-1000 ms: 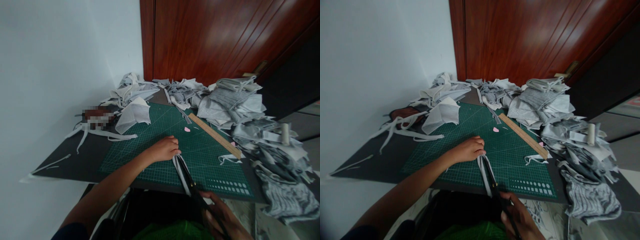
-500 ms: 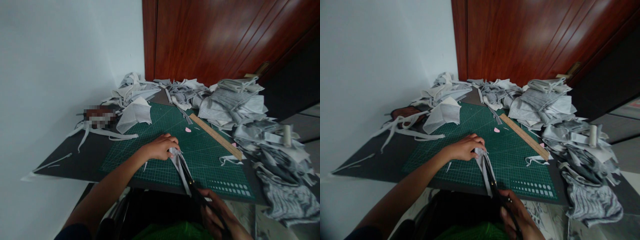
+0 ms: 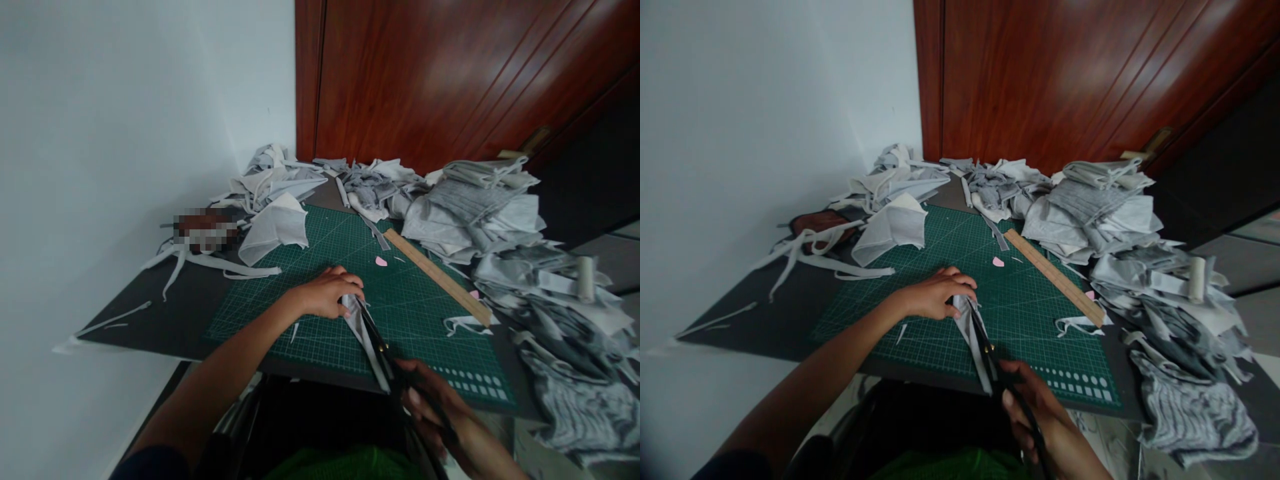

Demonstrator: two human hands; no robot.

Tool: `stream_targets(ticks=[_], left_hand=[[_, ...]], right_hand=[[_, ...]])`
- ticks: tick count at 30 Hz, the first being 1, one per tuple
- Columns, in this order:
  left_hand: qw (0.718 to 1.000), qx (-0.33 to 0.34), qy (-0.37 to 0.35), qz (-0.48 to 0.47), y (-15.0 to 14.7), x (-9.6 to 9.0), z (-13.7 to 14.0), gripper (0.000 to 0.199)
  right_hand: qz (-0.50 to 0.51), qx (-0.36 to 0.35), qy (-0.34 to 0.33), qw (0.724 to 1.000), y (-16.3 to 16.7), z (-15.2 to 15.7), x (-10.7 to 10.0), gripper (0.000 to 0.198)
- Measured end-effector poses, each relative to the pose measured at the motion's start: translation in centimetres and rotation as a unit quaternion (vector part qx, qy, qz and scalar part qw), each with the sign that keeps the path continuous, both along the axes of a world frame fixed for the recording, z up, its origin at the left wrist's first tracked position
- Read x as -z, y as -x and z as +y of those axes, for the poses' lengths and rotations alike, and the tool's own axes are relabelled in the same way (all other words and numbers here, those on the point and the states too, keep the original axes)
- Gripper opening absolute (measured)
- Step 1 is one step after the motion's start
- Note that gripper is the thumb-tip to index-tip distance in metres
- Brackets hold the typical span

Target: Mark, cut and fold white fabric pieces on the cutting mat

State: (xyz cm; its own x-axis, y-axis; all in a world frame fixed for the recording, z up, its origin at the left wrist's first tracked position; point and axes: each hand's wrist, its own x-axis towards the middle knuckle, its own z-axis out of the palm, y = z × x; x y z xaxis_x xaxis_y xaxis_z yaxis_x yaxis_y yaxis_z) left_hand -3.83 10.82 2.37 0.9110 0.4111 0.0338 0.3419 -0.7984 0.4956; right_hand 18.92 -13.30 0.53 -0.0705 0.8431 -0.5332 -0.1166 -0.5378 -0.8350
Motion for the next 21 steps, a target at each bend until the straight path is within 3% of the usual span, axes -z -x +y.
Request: stream_targets(ticks=[21], left_hand=[[1.000,-0.010,-0.006,0.015,-0.1,-0.4,-0.1,0.040]], right_hand=[[-0.053,-0.011,0.000,0.999,1.2,0.3,-1.0,0.073]])
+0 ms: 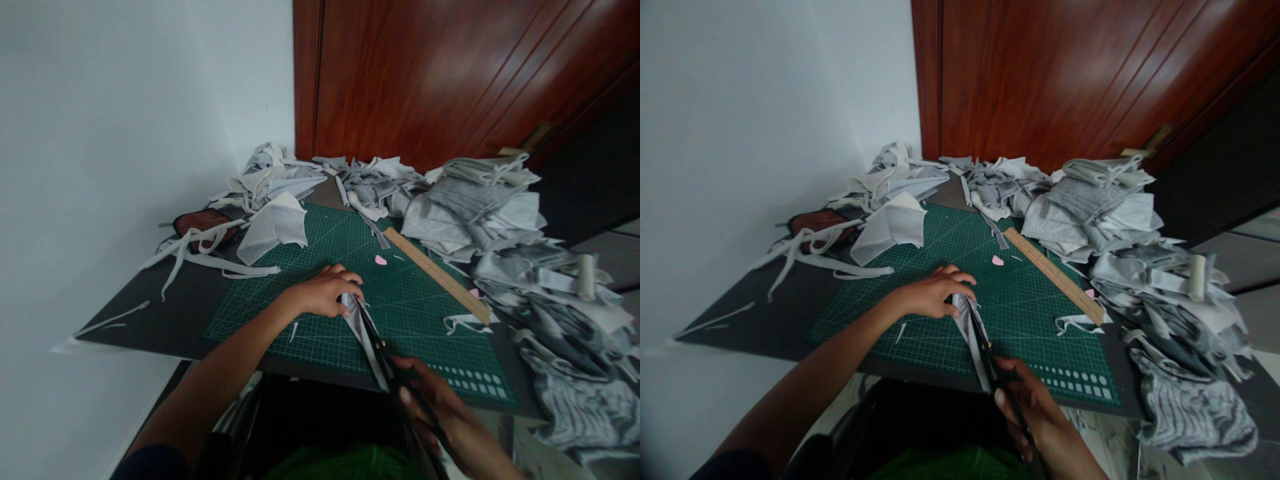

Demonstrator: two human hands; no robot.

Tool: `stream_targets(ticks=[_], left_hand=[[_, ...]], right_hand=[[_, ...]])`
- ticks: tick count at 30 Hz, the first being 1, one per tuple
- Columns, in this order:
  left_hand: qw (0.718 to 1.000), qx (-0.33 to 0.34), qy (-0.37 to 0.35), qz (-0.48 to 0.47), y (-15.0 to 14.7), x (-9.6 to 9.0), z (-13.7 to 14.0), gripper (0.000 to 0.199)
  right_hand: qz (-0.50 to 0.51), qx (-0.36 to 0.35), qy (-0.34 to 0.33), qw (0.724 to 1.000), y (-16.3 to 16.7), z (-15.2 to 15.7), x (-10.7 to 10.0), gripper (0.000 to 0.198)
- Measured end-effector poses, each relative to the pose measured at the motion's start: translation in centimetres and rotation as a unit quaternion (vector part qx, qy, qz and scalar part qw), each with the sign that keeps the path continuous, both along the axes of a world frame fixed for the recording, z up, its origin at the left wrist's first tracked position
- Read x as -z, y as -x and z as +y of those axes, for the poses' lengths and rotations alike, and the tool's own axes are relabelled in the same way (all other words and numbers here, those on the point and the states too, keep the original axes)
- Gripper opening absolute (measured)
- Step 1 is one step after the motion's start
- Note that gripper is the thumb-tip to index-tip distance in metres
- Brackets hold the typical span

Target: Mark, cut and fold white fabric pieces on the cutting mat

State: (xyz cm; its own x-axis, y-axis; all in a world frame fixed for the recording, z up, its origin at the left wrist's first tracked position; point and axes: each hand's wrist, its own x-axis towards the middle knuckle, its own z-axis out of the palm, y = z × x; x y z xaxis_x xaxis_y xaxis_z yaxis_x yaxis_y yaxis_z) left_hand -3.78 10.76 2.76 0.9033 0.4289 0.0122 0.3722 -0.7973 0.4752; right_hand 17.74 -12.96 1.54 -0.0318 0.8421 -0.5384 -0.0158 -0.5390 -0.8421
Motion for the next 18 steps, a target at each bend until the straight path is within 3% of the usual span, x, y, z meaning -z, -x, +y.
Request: stream_targets(ticks=[6,18], left_hand=[[1.000,-0.003,0.002,0.003,-0.03,0.23,0.12,0.041],[1.000,-0.002,0.003,0.006,0.05,-0.08,-0.02,0.039]], right_hand=[[0.000,0.013,-0.009,1.000,-0.08,-0.06,0.07,0.071],[-0.015,-0.025,-0.008,1.000,-0.98,0.29,0.33,0.068]])
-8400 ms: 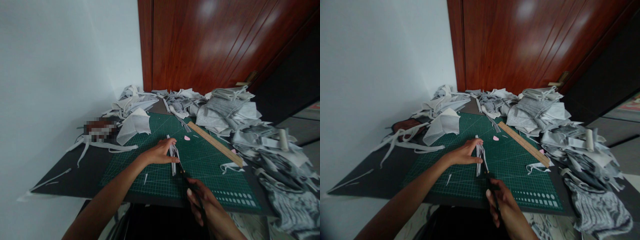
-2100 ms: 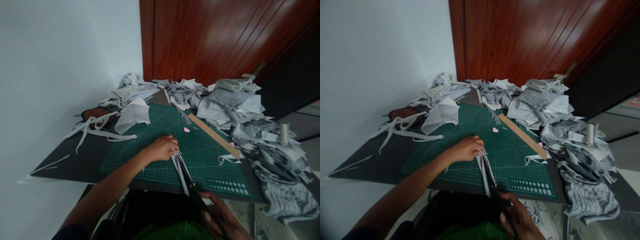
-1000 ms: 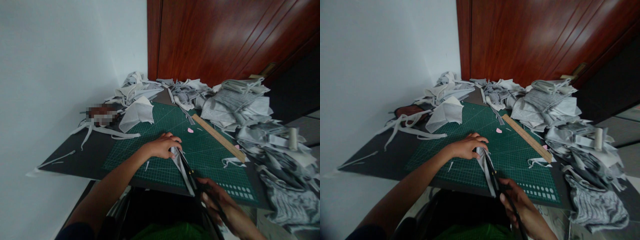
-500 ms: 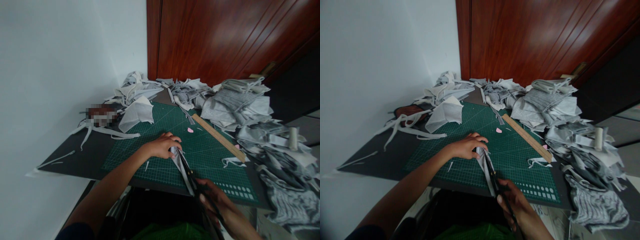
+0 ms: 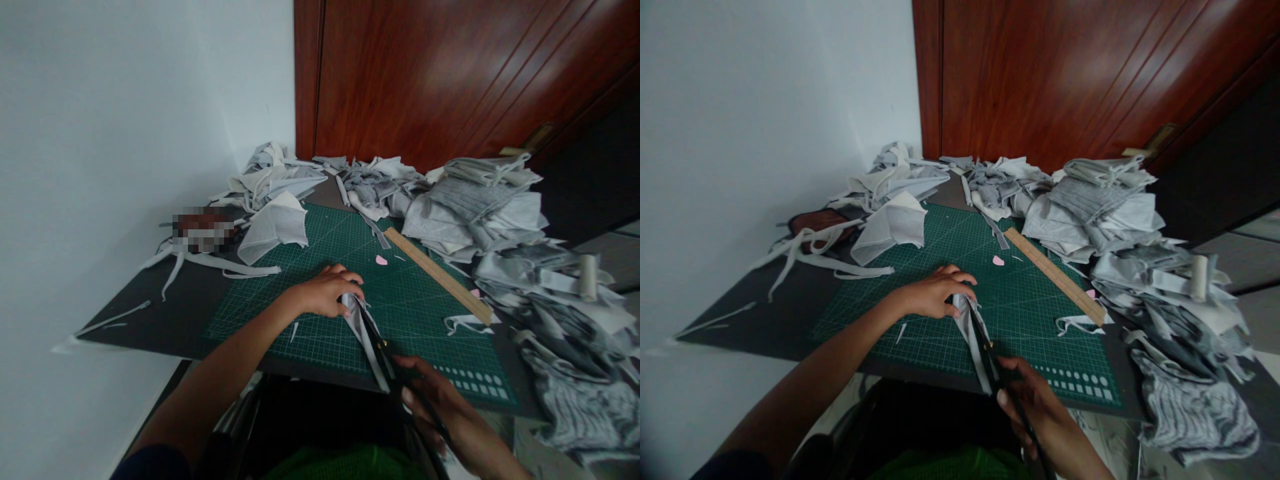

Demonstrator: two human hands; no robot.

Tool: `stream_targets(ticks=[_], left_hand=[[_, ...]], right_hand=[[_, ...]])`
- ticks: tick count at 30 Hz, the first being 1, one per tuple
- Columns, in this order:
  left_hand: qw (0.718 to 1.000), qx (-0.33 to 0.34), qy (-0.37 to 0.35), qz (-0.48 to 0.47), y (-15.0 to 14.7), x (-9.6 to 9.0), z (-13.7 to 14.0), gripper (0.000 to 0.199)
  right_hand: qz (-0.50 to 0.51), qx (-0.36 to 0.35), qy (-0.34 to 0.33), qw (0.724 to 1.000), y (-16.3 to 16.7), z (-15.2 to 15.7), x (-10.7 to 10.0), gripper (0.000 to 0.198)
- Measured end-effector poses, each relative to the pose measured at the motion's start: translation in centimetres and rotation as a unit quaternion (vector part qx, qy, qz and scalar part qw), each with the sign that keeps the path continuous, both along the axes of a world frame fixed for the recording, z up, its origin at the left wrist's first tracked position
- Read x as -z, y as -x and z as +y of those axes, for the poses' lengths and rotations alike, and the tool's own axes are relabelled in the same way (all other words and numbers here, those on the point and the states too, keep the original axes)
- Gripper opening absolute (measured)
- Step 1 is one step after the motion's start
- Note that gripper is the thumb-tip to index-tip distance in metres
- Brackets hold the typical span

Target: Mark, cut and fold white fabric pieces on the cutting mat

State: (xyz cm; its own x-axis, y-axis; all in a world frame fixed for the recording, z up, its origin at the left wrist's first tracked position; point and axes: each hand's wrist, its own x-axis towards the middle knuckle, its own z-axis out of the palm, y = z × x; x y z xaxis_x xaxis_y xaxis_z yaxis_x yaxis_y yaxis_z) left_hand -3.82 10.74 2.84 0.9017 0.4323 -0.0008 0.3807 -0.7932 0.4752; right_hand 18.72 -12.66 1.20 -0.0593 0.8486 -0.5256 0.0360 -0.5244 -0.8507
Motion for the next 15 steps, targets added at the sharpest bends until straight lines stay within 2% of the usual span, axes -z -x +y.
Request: stream_targets(ticks=[9,15], left_hand=[[1.000,0.001,0.005,-0.001,-0.07,0.04,-0.02,0.041],[1.000,-0.001,0.002,0.005,-0.09,-0.07,-0.03,0.041]], right_hand=[[-0.009,-0.009,0.003,1.000,0.10,0.03,-0.39,0.070],[-0.008,-0.017,-0.008,1.000,0.12,0.00,-0.52,0.065]])
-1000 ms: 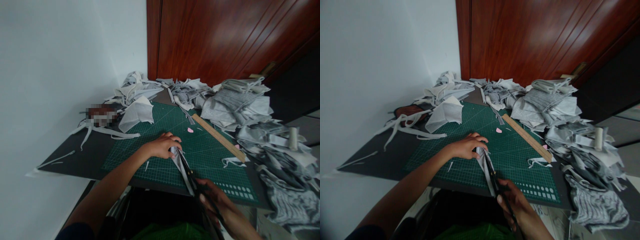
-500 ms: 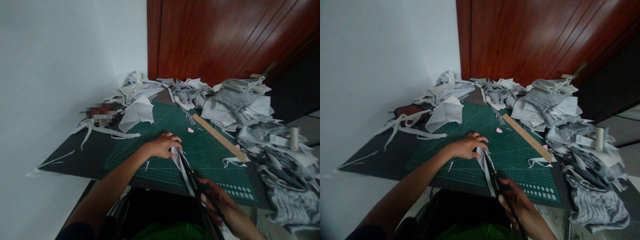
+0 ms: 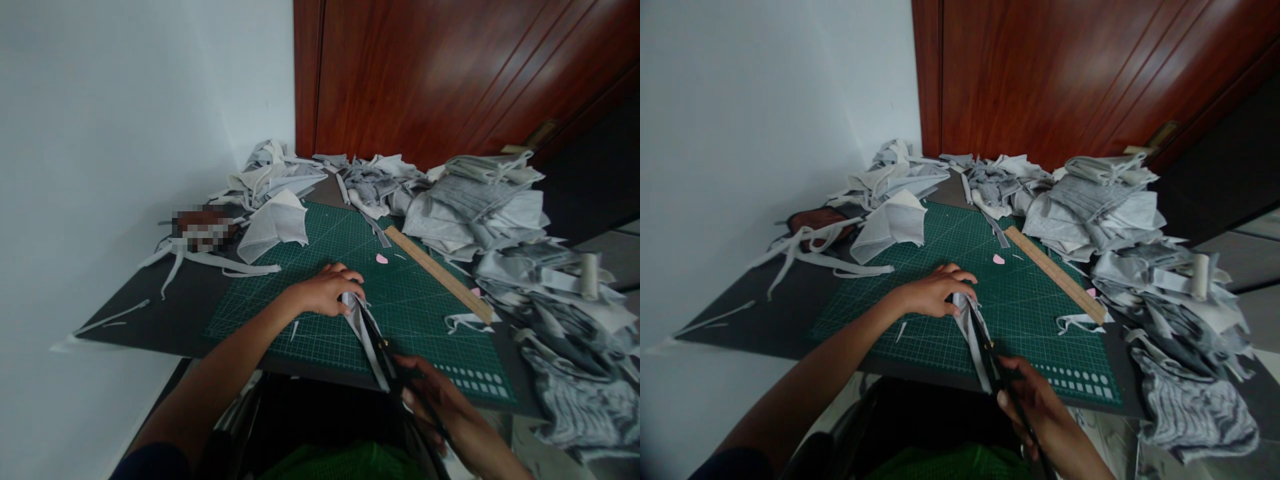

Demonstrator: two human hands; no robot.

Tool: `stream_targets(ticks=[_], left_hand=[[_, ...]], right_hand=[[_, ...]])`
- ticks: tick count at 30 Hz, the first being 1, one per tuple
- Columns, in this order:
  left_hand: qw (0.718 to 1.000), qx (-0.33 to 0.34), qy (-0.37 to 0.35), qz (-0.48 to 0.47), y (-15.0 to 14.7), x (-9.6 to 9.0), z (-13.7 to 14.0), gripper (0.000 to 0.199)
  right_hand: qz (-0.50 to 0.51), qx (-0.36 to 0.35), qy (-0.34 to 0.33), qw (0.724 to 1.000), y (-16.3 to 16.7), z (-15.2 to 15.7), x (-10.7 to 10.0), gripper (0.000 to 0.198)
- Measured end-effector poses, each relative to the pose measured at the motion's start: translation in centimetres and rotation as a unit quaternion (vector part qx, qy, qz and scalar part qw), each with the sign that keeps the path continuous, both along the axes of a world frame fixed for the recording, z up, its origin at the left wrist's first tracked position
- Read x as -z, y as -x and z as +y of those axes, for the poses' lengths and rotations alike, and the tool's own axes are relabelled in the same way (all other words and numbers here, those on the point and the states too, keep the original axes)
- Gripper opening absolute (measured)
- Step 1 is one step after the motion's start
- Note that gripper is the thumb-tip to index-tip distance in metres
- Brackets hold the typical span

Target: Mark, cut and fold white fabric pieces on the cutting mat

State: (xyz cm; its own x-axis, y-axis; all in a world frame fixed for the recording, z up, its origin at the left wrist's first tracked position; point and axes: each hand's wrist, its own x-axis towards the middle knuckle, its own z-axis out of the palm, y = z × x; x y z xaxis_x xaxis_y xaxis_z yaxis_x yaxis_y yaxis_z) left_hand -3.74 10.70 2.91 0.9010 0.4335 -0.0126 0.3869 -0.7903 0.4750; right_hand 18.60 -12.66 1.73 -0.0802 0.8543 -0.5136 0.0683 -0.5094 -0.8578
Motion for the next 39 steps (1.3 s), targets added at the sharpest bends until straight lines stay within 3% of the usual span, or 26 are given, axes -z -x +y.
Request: stream_targets(ticks=[18,26,39], left_hand=[[1.000,0.004,0.001,0.000,0.0,0.3,0.2,0.041],[1.000,0.004,0.000,-0.010,0.0,0.4,0.2,0.041],[1.000,0.005,0.013,-0.014,0.1,0.4,0.3,0.040]], right_hand=[[0.010,0.007,0.001,1.000,-0.3,-0.2,0.2,0.066],[0.024,0.042,0.011,0.999,-0.5,0.8,-0.4,0.067],[0.031,0.030,0.013,0.999,0.7,2.5,-0.5,0.071]])
